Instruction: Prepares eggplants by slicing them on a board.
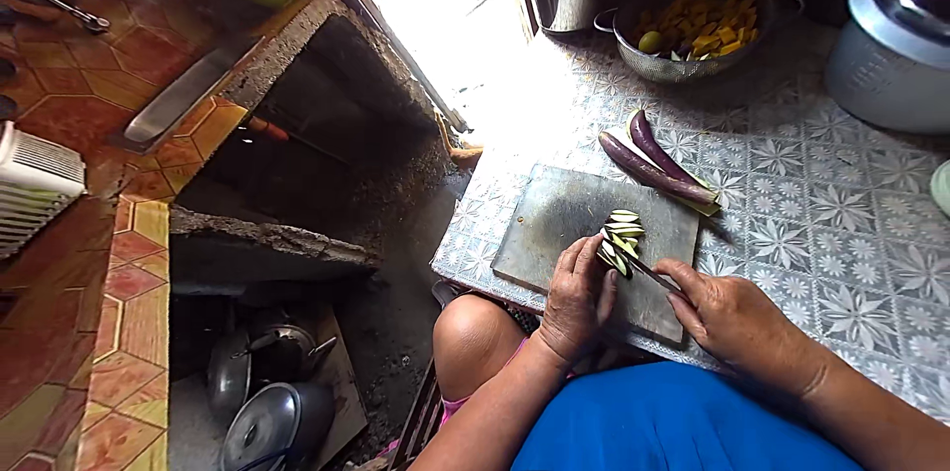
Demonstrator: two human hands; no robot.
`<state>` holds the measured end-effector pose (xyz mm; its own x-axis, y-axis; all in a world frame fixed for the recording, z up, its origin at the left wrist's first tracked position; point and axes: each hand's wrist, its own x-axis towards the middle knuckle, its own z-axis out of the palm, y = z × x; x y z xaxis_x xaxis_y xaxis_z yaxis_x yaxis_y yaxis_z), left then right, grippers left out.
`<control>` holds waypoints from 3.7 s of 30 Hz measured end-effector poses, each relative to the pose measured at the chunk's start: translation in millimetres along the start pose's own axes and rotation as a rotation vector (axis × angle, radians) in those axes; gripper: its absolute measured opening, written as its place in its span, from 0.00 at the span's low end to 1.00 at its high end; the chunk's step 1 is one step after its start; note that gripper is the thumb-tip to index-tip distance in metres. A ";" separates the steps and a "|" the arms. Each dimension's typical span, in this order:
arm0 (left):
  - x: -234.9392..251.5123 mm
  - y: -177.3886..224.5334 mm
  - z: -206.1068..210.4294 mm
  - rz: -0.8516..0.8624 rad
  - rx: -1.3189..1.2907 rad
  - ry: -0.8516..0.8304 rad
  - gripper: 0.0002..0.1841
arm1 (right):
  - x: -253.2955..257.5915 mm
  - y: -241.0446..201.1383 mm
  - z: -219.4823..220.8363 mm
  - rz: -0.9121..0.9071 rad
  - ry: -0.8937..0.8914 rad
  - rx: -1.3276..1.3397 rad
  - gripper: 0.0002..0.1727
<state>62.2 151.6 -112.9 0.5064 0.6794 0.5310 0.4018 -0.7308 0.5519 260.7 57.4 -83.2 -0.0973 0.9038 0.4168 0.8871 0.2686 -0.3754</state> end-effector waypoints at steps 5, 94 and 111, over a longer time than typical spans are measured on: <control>-1.4 4.0 -1.8 0.007 -0.010 0.049 0.19 | -1.8 4.1 3.3 -0.012 -0.037 -0.033 0.27; 204.6 -35.3 36.7 0.262 0.176 -0.706 0.24 | 5.3 100.9 -15.1 0.406 0.443 0.413 0.22; 174.4 3.2 -8.4 0.316 0.438 -0.646 0.11 | 1.1 99.9 -13.2 0.385 0.384 0.368 0.21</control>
<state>145.4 268.3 -13.1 0.9284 0.3644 0.0725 0.3598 -0.9305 0.0691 355.2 80.8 -109.3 0.4247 0.7930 0.4367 0.6075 0.1080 -0.7870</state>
